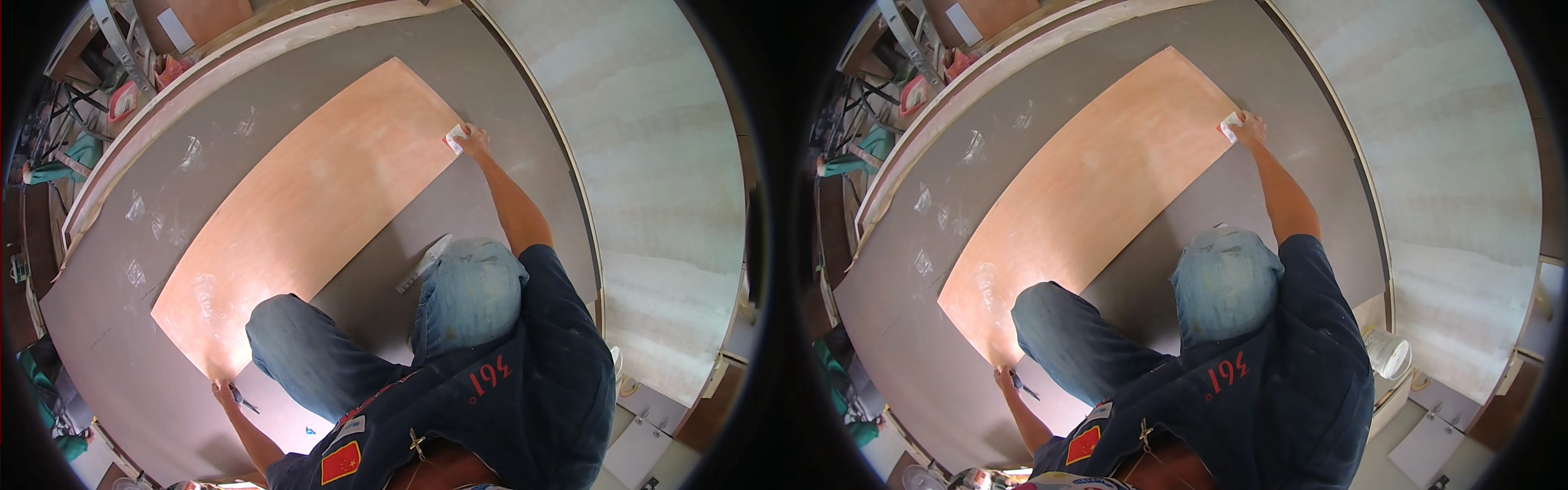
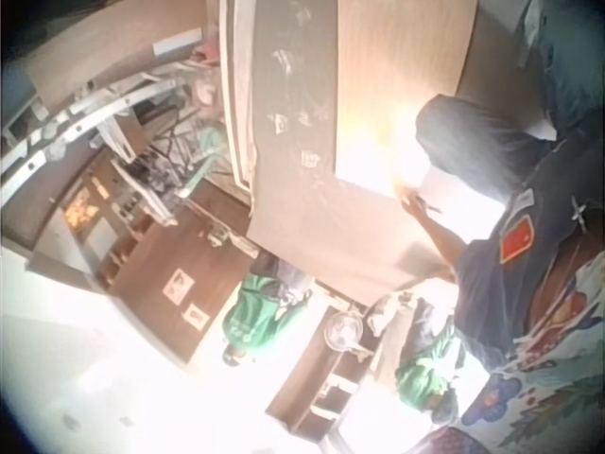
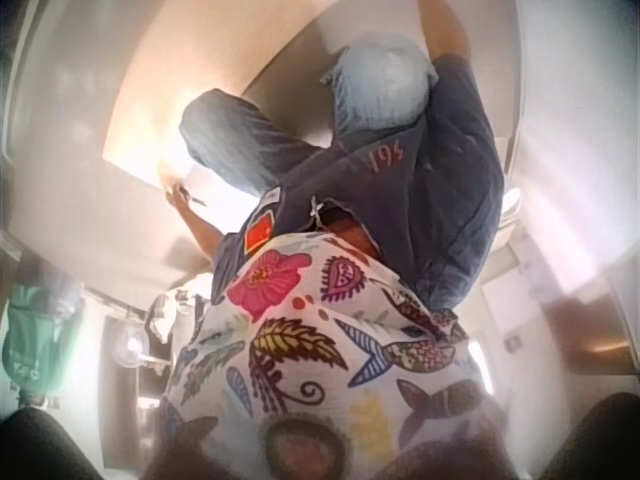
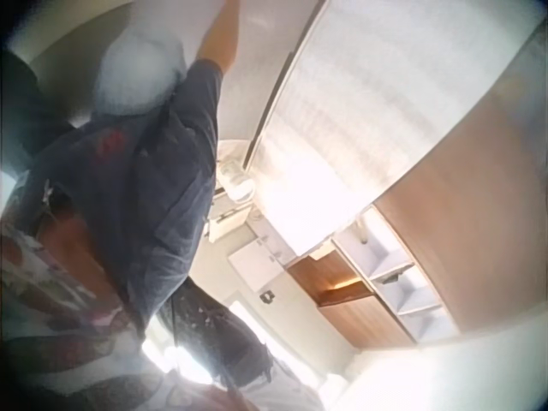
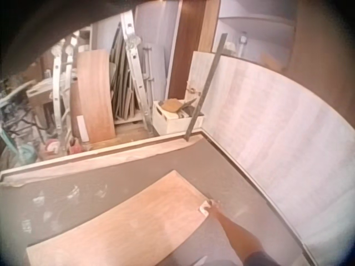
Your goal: The person measures a large wooden board on the floor using a tape measure and marks it with a utility knife. They then cut the board along the marked line and lift the separated piece.
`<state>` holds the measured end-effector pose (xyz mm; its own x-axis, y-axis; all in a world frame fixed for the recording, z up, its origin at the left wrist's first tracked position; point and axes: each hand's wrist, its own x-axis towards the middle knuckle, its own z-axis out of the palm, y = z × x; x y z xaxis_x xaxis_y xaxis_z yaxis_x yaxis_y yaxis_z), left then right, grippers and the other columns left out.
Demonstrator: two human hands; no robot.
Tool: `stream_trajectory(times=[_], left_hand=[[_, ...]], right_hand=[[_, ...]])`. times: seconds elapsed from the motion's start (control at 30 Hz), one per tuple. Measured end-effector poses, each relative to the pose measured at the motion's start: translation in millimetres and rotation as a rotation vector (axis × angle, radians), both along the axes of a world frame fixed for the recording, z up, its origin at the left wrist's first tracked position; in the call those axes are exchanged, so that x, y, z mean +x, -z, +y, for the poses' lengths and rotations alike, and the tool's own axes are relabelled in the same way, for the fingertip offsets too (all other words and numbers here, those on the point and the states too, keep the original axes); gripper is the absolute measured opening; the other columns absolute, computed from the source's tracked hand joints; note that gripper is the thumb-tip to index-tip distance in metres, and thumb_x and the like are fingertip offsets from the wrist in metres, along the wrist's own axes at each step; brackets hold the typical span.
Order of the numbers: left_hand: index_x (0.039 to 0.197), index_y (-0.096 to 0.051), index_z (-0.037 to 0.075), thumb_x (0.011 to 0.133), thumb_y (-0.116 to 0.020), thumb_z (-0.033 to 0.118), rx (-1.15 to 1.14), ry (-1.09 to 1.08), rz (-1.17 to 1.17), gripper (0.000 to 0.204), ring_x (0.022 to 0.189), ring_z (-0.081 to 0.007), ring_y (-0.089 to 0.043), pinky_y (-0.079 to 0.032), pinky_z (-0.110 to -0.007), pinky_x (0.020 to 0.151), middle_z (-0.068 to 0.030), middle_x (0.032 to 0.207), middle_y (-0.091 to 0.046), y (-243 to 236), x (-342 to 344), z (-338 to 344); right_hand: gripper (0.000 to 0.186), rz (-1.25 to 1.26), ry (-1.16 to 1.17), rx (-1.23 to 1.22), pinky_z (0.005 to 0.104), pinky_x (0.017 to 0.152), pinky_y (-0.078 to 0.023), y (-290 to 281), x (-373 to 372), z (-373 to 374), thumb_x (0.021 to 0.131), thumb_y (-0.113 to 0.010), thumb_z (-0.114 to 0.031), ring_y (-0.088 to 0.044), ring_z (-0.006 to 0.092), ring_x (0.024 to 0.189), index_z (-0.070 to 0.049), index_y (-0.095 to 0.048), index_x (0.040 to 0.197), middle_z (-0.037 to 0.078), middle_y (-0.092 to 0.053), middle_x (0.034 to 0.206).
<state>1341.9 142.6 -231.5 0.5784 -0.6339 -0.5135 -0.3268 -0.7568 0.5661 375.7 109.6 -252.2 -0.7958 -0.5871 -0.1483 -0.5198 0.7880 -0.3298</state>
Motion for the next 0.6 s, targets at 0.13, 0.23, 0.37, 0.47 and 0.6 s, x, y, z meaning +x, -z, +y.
stream_trajectory(times=[0.13, 0.23, 0.37, 0.47, 0.6], left_hand=[[0.134, -0.042, -0.002, 0.075, -0.062, 0.017, 0.061, 0.034, 0.067, 0.065, 0.076, -0.0154, -0.054, -0.047, -0.031, 0.066, -0.0071, 0.095, -0.059, 1, 16, -1], [0.130, -0.048, 0.001, 0.075, -0.062, 0.017, -0.021, -0.066, 0.148, 0.059, 0.074, -0.0136, -0.053, -0.045, -0.029, 0.063, -0.0053, 0.092, -0.059, 5, 18, 2], [0.124, -0.052, 0.003, 0.076, -0.060, 0.017, 0.009, 0.010, 0.111, 0.051, 0.070, -0.0127, -0.050, -0.042, -0.027, 0.059, -0.0030, 0.088, -0.058, 2, 16, -3], [0.122, -0.054, 0.003, 0.076, -0.059, 0.018, 0.033, 0.053, 0.130, 0.049, 0.069, -0.0123, -0.050, -0.042, -0.027, 0.059, -0.0020, 0.086, -0.057, -4, 21, 0], [0.119, -0.057, 0.004, 0.074, -0.061, 0.020, 0.043, 0.044, 0.048, 0.048, 0.069, -0.0126, -0.050, -0.042, -0.028, 0.060, -0.0024, 0.082, -0.055, -18, 15, 16]], right_hand=[[0.065, 0.008, 0.002, -0.010, 0.0397, 0.100, -0.040, -2, 3, -6, 0.069, -0.074, -0.036, -0.049, 0.0341, 0.117, -0.013, -0.055, 0.127, 0.017, -0.053, 0.125], [0.060, -0.015, 0.032, -0.058, 0.0389, 0.099, -0.041, -6, 7, -9, 0.068, -0.072, -0.036, -0.050, 0.0318, 0.116, -0.012, -0.059, 0.121, 0.016, -0.057, 0.122], [0.053, -0.041, 0.056, -0.012, 0.0389, 0.098, -0.042, -14, 2, -12, 0.068, -0.069, -0.034, -0.052, 0.0297, 0.113, -0.012, -0.063, 0.115, 0.015, -0.060, 0.116], [0.050, -0.005, 0.045, 0.001, 0.0395, 0.097, -0.042, -18, 7, -17, 0.070, -0.066, -0.034, -0.055, 0.0294, 0.110, -0.012, -0.064, 0.114, 0.014, -0.061, 0.115], [0.047, 0.037, 0.012, -0.024, 0.0405, 0.097, -0.042, -33, 12, -29, 0.072, -0.062, -0.036, -0.057, 0.0300, 0.107, -0.012, -0.065, 0.112, 0.014, -0.062, 0.113]])
